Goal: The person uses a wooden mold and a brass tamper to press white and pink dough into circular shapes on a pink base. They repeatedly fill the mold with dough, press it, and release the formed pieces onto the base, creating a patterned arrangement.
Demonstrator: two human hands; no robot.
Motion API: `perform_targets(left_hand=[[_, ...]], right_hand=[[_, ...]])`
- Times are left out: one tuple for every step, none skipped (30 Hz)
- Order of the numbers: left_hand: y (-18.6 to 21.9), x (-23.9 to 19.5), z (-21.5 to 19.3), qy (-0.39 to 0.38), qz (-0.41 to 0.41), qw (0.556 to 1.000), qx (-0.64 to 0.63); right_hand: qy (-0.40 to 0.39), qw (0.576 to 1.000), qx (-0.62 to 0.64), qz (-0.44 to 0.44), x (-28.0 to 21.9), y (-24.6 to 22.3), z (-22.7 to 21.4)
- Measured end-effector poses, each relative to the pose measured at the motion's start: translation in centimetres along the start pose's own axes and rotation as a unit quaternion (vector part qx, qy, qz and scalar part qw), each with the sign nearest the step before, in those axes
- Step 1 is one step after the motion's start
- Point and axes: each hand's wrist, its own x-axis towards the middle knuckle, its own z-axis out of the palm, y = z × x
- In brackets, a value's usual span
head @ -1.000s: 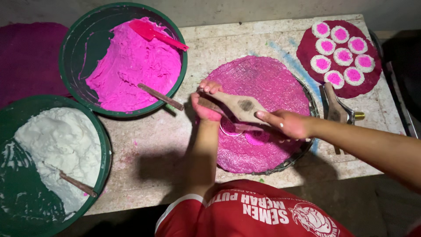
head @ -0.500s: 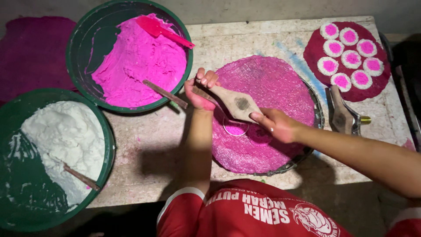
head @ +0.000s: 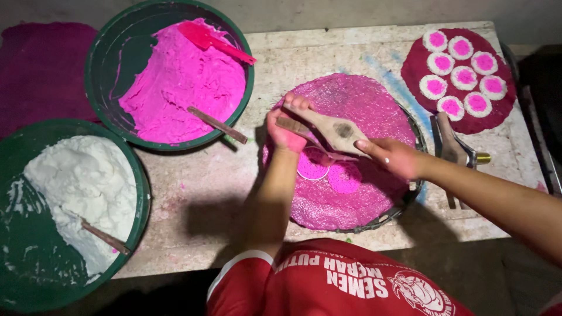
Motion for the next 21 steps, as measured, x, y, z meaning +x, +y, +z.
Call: perform_targets(left_hand=[[0.3,0.4,-0.2,0.050,-0.016,0.997,0.055],[0.6,0.6,-0.4,0.099,-0.031,0.988,0.111],[1.2,0.4,-0.5,0.157,-0.048,0.974,0.158],[1.6,-0.1,-0.6,0.213,-0.064,0.953,0.203],[2.1,-0.7,-0.5,0.269,-0.078,0.927,0.249],[2.6,-1.7,-0.2,0.238,-0.088,0.869,0.424],[2.8,-3.1,0.3,0.200,-0.096,0.781,0.583],[2.9,-4.6,1.0,0.156,-0.100,0.666,0.723],[3.0,-6.2,2.0,0.082,-0.077,0.606,0.787],[3.1,-7.8,3.2,0.008,-0.055,0.538,0.841],[2.9,-8.8,4.4,-0.017,-0.102,0.487,0.867],[2.6,-9.5,5.5,-0.040,-0.148,0.434,0.888],[2.3,-10.2,6.6,-0.061,-0.195,0.378,0.903],[1.9,-10.6,7.7,-0.067,-0.196,0.373,0.905],[1.8,-10.7,8.6,-0.074,-0.195,0.366,0.907],[1.8,-10.7,9.3,-0.081,-0.194,0.360,0.909],[1.8,-10.5,9.8,-0.064,-0.205,0.372,0.903],[1.8,-10.1,10.2,-0.048,-0.216,0.383,0.897],[1.9,-9.6,10.2,-0.032,-0.227,0.395,0.890],[2.0,-8.9,10.0,-0.021,-0.229,0.405,0.885],[2.3,-8.2,9.6,-0.009,-0.232,0.415,0.880]], right_hand=[[0.012,1.000,0.010,-0.002,0.1,0.4,-0.2],[0.027,0.999,0.017,-0.025,0.2,0.7,-0.3],[0.039,0.998,0.022,-0.050,0.2,1.0,-0.4],[0.051,0.995,0.028,-0.075,0.1,1.3,-0.3],[0.070,0.995,0.015,-0.064,0.1,1.4,-0.2],[0.088,0.995,0.003,-0.053,0.1,1.6,0.1],[0.105,0.994,-0.010,-0.041,-0.1,1.8,0.4],[0.124,0.988,0.024,-0.084,-0.1,1.9,0.8],[0.143,0.980,0.058,-0.126,-0.1,2.1,1.1],[0.162,0.968,0.092,-0.169,0.1,2.4,1.3],[0.185,0.944,0.111,-0.249,0.2,2.8,1.7],[0.206,0.913,0.130,-0.327,0.4,3.3,2.1],[0.224,0.875,0.148,-0.403,0.6,3.9,2.6],[0.211,0.893,0.199,-0.345,0.7,4.7,3.1],[0.198,0.904,0.248,-0.287,1.0,5.4,3.5],[0.182,0.910,0.294,-0.227,1.0,6.3,3.9],[0.187,0.906,0.305,-0.228,0.7,7.4,4.2],[0.192,0.901,0.315,-0.230,0.4,8.4,4.7],[0.198,0.896,0.324,-0.230,-0.1,9.4,5.0],[0.200,0.881,0.362,-0.230,-0.5,10.2,5.4],[0.201,0.864,0.399,-0.231,-0.9,10.8,5.8]])
